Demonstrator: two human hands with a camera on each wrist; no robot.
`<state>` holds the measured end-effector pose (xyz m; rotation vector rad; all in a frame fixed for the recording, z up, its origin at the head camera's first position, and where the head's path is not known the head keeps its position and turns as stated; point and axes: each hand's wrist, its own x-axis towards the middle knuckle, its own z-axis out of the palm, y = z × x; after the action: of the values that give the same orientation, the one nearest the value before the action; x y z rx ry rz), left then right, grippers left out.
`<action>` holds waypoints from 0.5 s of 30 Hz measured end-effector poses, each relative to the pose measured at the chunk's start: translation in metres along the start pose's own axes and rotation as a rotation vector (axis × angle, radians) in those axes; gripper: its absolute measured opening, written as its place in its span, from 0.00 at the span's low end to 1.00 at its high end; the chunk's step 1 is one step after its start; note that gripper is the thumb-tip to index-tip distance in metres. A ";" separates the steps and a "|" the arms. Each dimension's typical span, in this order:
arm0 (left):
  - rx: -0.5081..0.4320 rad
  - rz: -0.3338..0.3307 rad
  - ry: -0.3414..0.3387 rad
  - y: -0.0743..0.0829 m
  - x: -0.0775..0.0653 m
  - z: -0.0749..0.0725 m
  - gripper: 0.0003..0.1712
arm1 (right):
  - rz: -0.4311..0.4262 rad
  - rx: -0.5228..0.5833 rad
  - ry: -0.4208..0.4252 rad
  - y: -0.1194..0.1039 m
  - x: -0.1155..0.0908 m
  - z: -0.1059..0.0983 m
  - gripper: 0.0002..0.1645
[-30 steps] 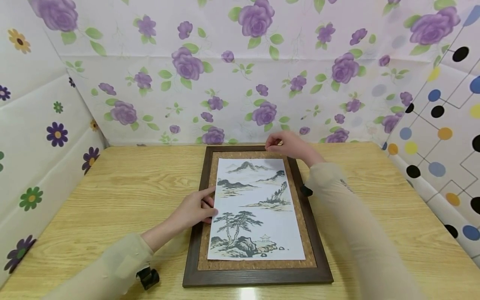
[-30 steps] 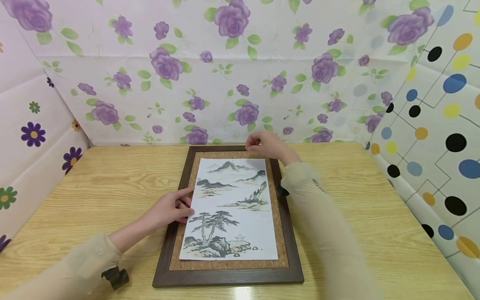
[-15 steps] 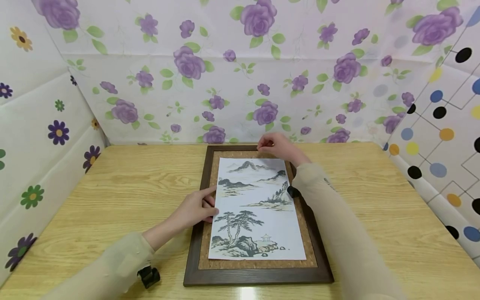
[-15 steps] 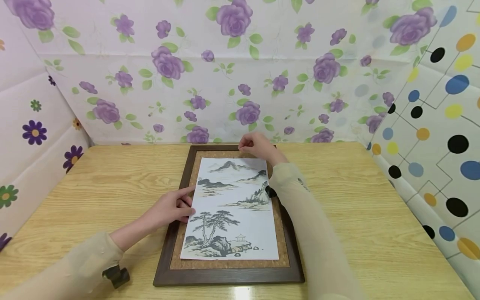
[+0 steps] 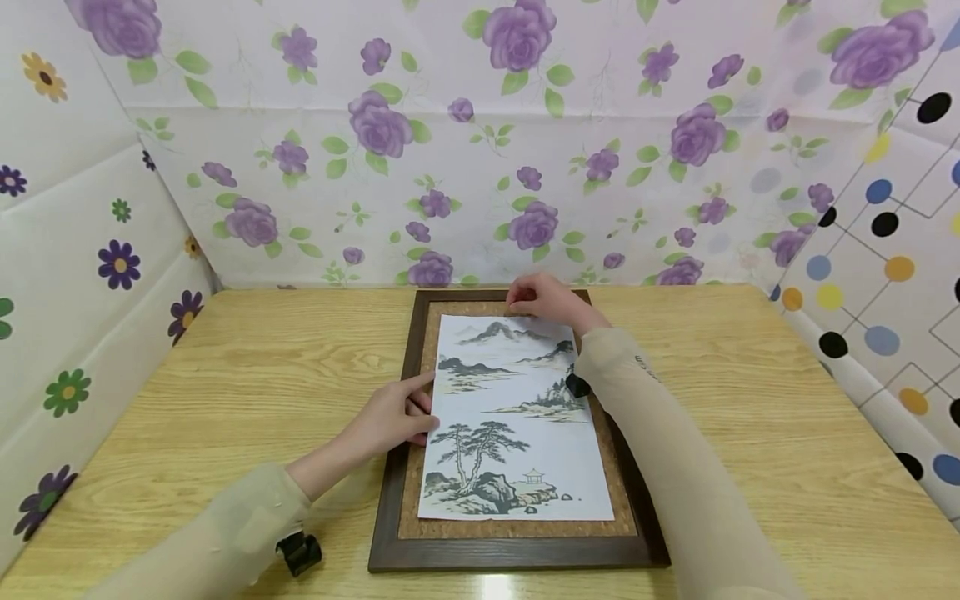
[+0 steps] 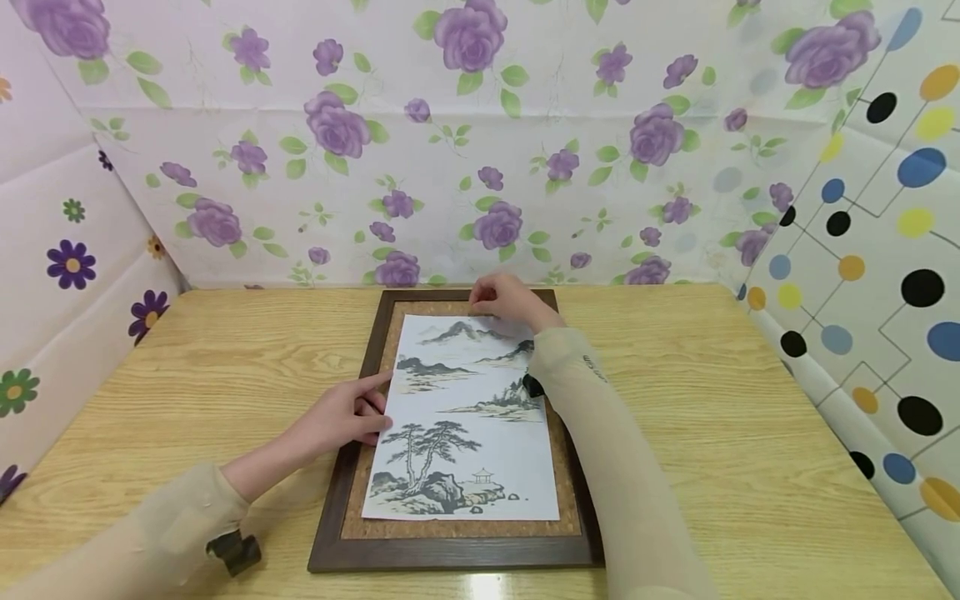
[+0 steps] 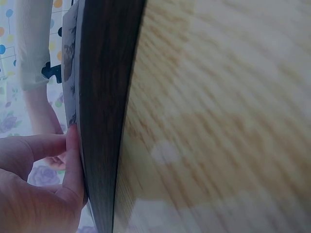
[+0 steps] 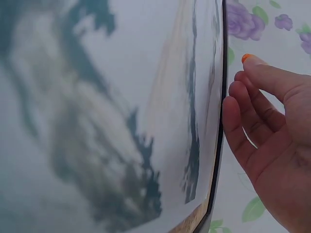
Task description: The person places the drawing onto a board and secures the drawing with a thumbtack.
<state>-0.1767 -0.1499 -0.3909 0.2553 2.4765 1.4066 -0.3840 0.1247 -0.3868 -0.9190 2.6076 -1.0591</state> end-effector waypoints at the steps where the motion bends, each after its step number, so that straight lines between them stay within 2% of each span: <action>1: 0.001 0.000 -0.001 0.000 0.000 0.000 0.42 | 0.004 -0.001 -0.008 -0.001 0.000 0.000 0.06; 15: -0.008 0.000 -0.002 -0.001 0.000 0.000 0.42 | 0.032 -0.075 -0.063 -0.006 -0.001 0.003 0.05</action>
<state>-0.1767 -0.1504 -0.3914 0.2545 2.4688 1.4151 -0.3796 0.1202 -0.3848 -0.9086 2.6167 -0.9156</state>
